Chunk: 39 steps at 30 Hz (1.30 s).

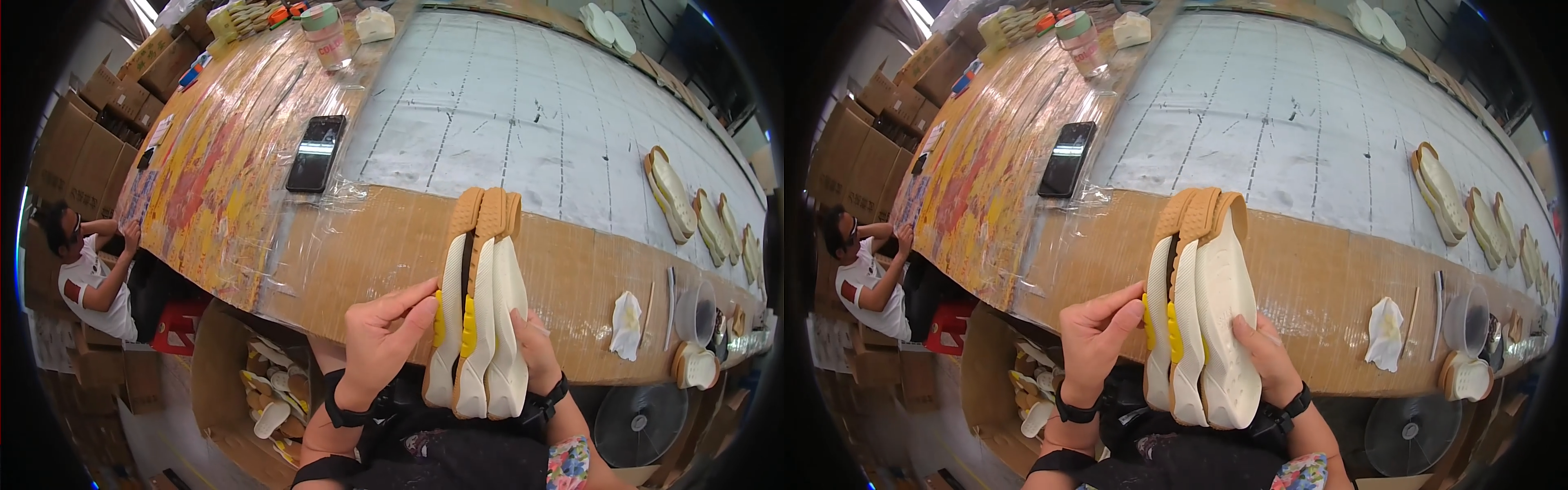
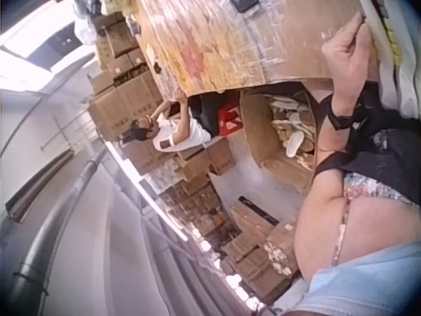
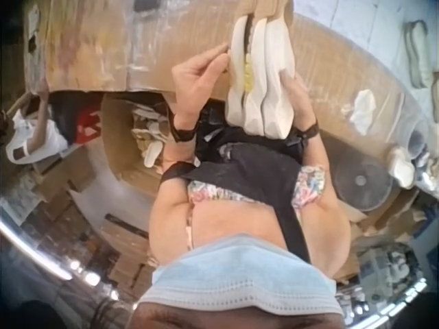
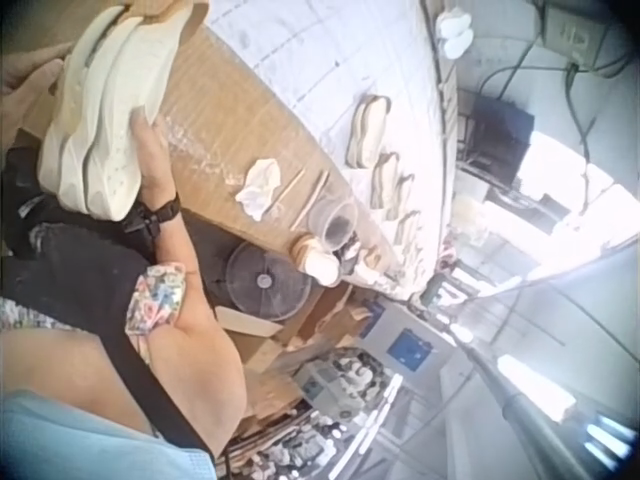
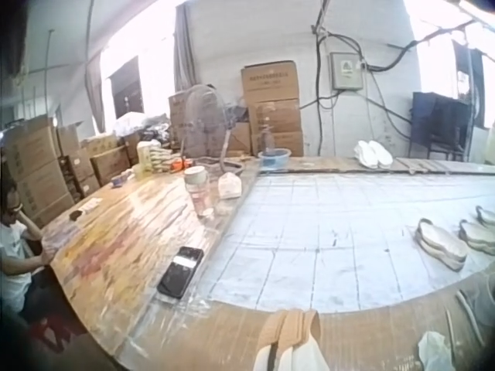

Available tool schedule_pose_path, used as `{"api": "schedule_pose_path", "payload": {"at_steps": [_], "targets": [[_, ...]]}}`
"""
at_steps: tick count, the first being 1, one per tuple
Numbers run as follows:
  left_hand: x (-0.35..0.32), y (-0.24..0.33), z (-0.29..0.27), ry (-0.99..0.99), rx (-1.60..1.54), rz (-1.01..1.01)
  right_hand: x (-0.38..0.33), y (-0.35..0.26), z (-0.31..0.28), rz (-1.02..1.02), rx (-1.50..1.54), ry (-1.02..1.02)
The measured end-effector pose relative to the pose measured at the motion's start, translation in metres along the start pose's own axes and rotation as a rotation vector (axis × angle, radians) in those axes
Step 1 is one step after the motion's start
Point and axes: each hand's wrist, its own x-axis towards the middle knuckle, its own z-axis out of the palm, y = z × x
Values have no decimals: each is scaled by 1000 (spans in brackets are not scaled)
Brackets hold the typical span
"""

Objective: The recorder is shown assembling and checking shoe components, specifically attaching and aligning outsoles and insoles on a production line.

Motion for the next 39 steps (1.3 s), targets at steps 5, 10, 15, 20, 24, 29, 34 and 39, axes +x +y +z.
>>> {"api": "schedule_pose_path", "payload": {"at_steps": [5,10,15,20,24,29,34,39], "targets": [[6,9,14,-54,-57,-32,-14,-6,-7,11,17,25],[15,0,22,-94,-178,-92,-21,-16,15,-31,200,-43],[17,-15,32,-137,-456,-193,-19,-29,24,-120,174,-25],[14,-9,36,-110,-513,-178,-13,-26,20,-135,5,83],[24,-8,62,-256,-496,-195,-37,-52,11,-224,-161,231],[-1,-25,12,-195,-323,-236,-6,-20,20,-100,-250,172],[-28,-58,6,194,-305,68,-11,2,49,-501,-1073,-148],[-78,-59,-76,305,-810,-259,14,20,77,-269,-891,-445]]}}
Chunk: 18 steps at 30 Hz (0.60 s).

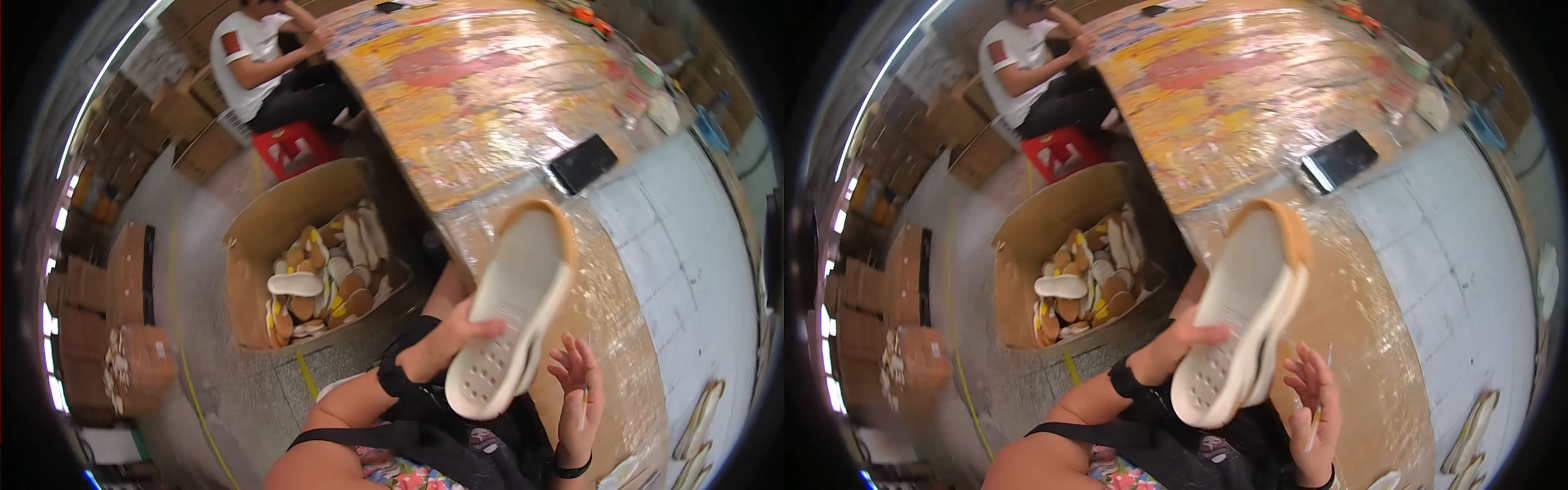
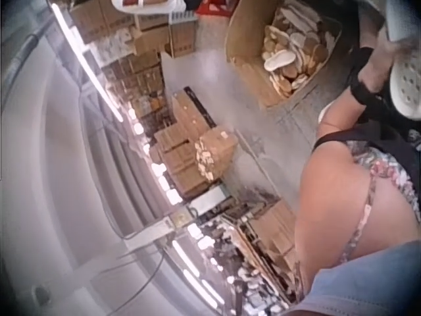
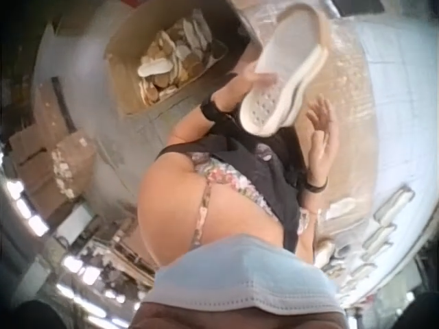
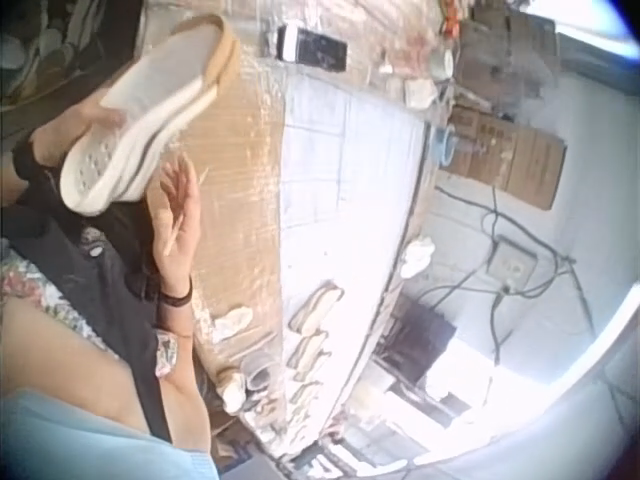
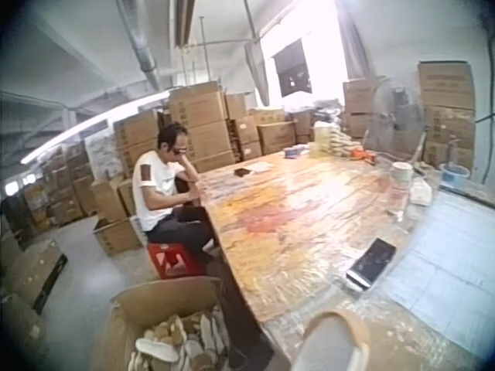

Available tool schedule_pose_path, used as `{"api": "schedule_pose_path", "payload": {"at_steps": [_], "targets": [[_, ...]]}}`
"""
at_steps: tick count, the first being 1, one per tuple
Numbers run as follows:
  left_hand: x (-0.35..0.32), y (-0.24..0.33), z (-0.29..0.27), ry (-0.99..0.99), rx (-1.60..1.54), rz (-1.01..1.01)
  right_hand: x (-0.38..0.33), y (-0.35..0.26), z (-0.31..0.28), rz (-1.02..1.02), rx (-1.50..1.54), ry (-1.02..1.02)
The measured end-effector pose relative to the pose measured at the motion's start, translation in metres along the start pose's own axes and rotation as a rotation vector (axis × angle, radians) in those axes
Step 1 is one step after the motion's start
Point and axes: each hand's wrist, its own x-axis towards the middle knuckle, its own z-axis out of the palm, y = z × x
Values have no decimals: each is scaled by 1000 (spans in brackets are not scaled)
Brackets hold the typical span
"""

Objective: The recorder is shown assembling and checking shoe components, specifically attaching and aligning outsoles and insoles on a production line.

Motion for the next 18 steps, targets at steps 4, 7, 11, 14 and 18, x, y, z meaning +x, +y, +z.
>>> {"api": "schedule_pose_path", "payload": {"at_steps": [4,7,11,14,18], "targets": [[-26,21,-68,439,-300,56,18,6,8,-56,-134,-57],[-47,23,-138,702,-327,427,24,10,2,20,-126,-40],[-98,25,-217,973,-485,646,26,11,-4,70,-143,-28],[-126,7,-238,1182,-143,691,24,10,3,98,-115,21],[-112,-10,-280,1508,-133,329,24,20,16,114,-143,12]]}}
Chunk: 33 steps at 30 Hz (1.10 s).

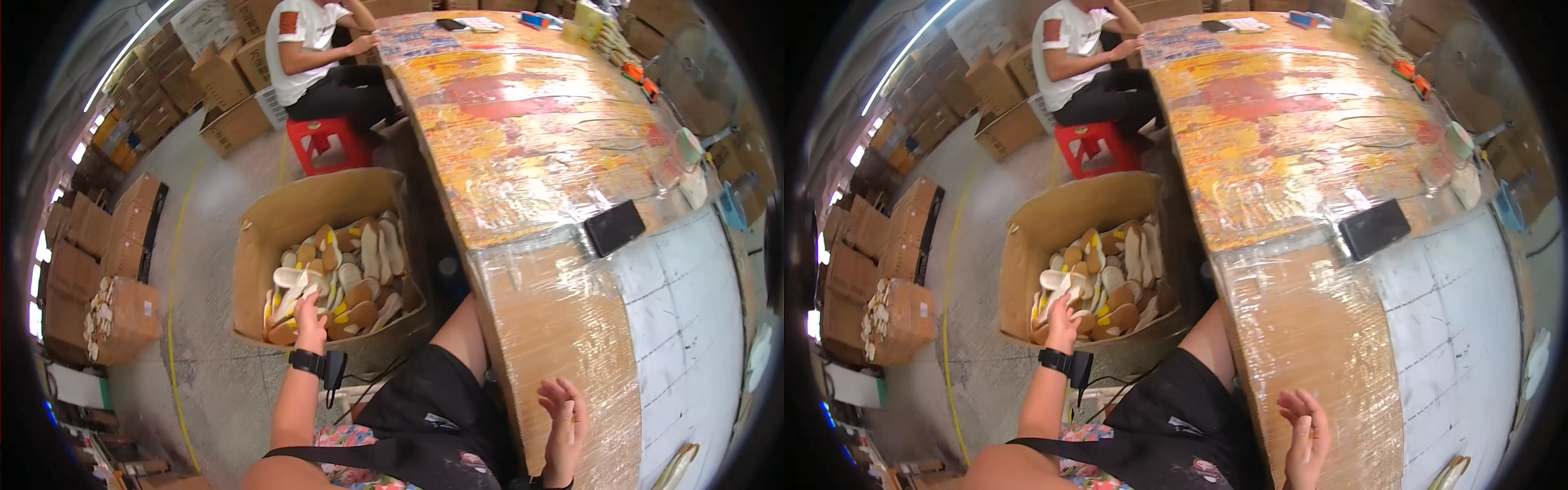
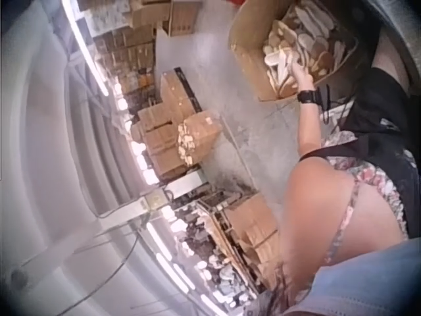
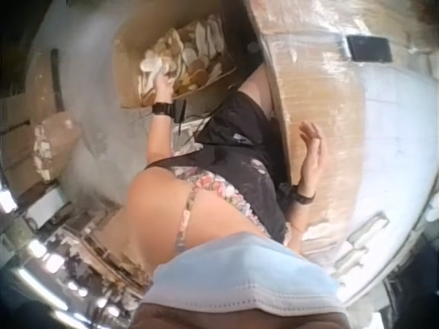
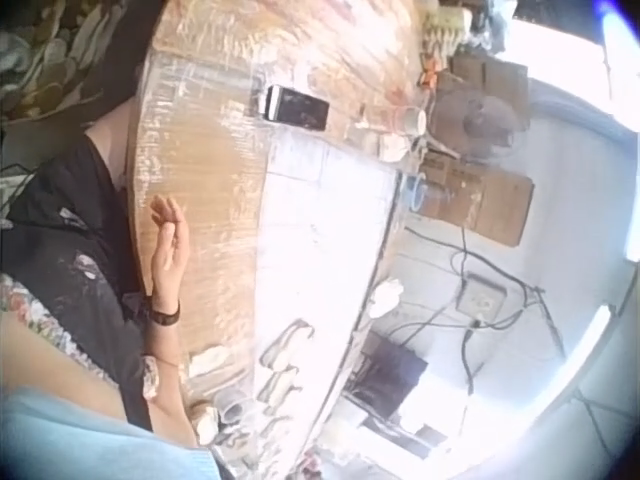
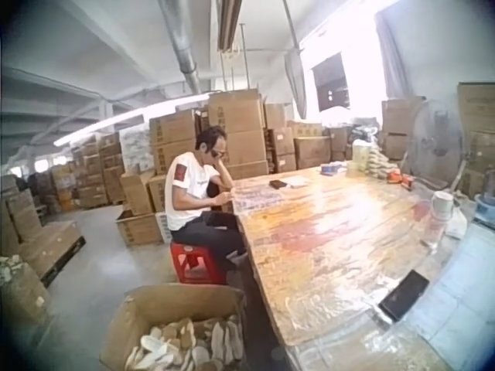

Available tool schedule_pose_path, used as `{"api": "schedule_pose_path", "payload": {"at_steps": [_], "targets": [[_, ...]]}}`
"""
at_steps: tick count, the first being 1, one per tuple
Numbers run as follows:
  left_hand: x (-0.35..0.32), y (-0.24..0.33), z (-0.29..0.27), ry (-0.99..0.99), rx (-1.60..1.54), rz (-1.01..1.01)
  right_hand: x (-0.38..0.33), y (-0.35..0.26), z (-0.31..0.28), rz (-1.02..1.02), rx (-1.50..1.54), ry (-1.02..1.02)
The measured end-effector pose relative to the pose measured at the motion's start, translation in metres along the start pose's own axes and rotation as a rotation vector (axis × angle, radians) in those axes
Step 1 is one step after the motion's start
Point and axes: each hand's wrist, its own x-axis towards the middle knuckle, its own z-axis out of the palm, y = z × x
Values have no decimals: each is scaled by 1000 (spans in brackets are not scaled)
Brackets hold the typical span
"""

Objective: The recorder is shown assembling and checking shoe components, specifically attaching and aligning outsoles and insoles on a production line.

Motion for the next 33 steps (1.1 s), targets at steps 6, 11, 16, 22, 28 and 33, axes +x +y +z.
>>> {"api": "schedule_pose_path", "payload": {"at_steps": [6,11,16,22,28,33], "targets": [[-113,33,128,-751,-108,72,7,13,-29,20,248,116],[-229,37,213,-1321,-54,-73,35,29,-63,-8,273,281],[-321,10,275,-1619,1,-341,66,48,-129,-13,364,507],[-407,-64,325,-1810,218,-244,81,102,-224,-117,165,896],[-385,-149,344,-1874,336,117,87,142,-228,-57,352,994],[-379,-152,349,-1882,460,491,98,153,-232,-22,-38,984]]}}
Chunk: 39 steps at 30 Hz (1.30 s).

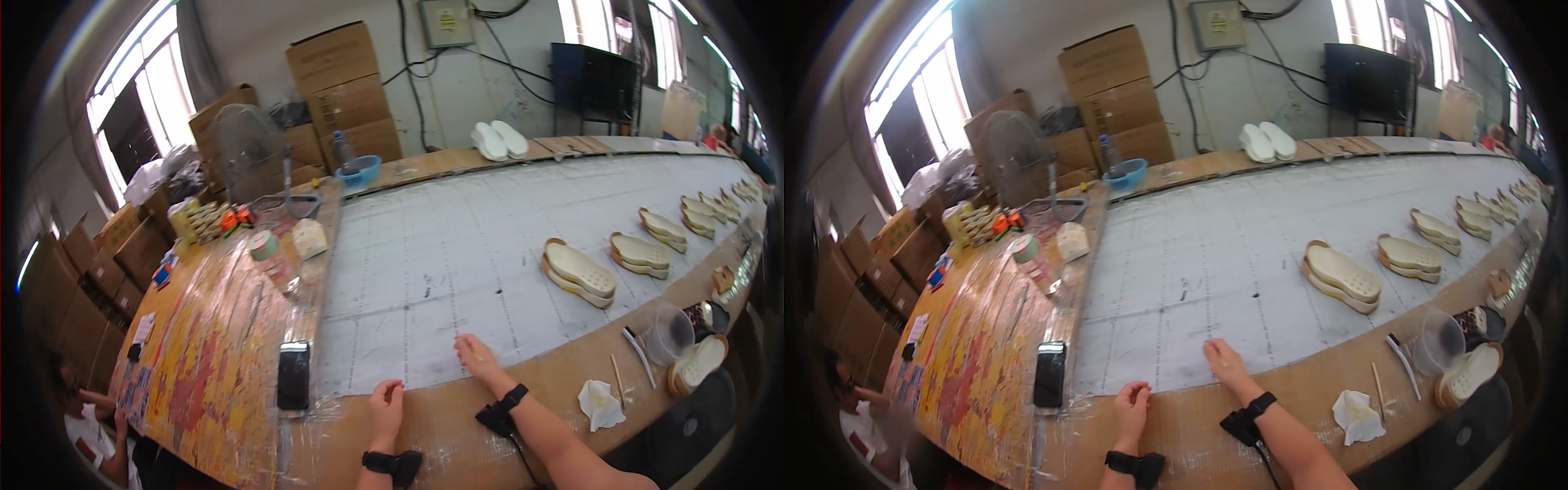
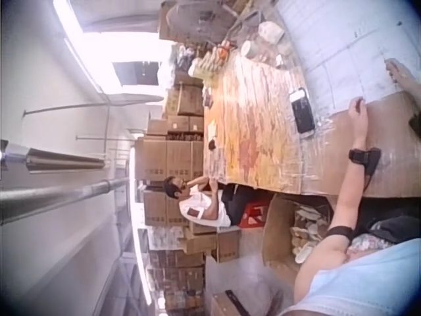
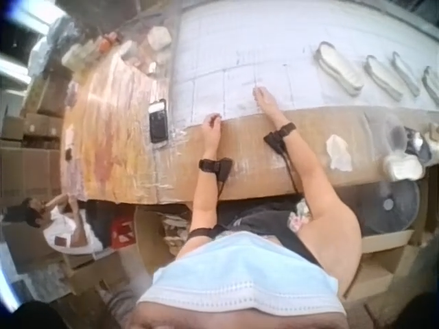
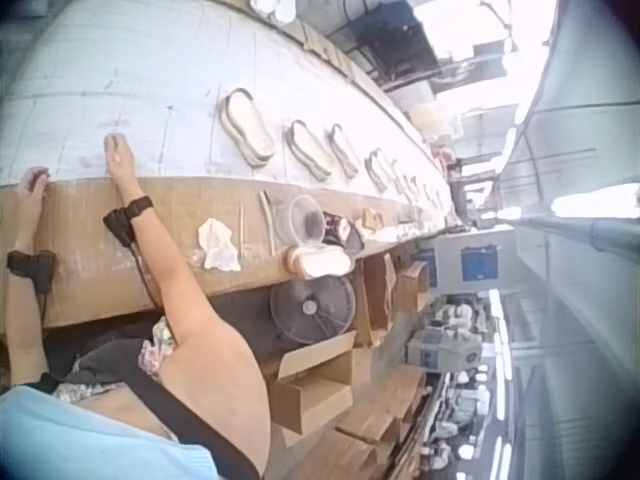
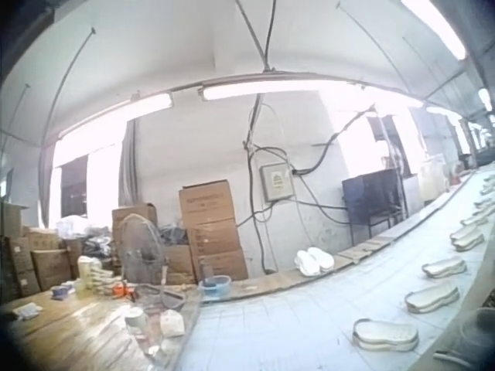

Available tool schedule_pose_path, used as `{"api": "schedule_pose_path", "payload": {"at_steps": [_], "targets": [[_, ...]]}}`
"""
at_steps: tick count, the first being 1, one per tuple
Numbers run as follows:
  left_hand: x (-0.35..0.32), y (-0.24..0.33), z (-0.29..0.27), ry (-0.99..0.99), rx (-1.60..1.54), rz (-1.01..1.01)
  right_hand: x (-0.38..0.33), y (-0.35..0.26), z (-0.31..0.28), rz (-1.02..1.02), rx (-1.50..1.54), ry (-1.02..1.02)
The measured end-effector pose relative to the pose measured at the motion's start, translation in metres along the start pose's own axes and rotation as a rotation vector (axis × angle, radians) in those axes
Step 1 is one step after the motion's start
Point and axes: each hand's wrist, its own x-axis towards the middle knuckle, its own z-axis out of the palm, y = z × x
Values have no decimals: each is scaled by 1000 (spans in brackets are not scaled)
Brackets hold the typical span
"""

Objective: The recorder is shown assembling and checking shoe components, specifically attaching and aligning outsoles and insoles on a production line.

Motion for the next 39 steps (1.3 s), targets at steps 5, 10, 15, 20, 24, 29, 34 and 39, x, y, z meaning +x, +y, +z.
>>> {"api": "schedule_pose_path", "payload": {"at_steps": [5,10,15,20,24,29,34,39], "targets": [[1,1,-2,-103,302,91,-7,-19,-4,-213,-192,-99],[3,-6,0,-72,75,40,-16,-30,-4,-84,-64,-106],[1,-3,0,-84,-16,34,-17,-32,1,-245,-347,-39],[1,-2,-5,-44,37,85,-24,-46,6,-179,-266,-44],[-4,3,0,-89,46,42,-27,-47,-2,-182,-355,-23],[-1,-8,4,-72,-53,78,-24,-46,-1,-280,-519,10],[0,-6,5,-105,-87,46,-23,-42,-2,-322,-579,32],[3,-5,6,-120,-23,53,-19,-34,-2,-320,-589,94]]}}
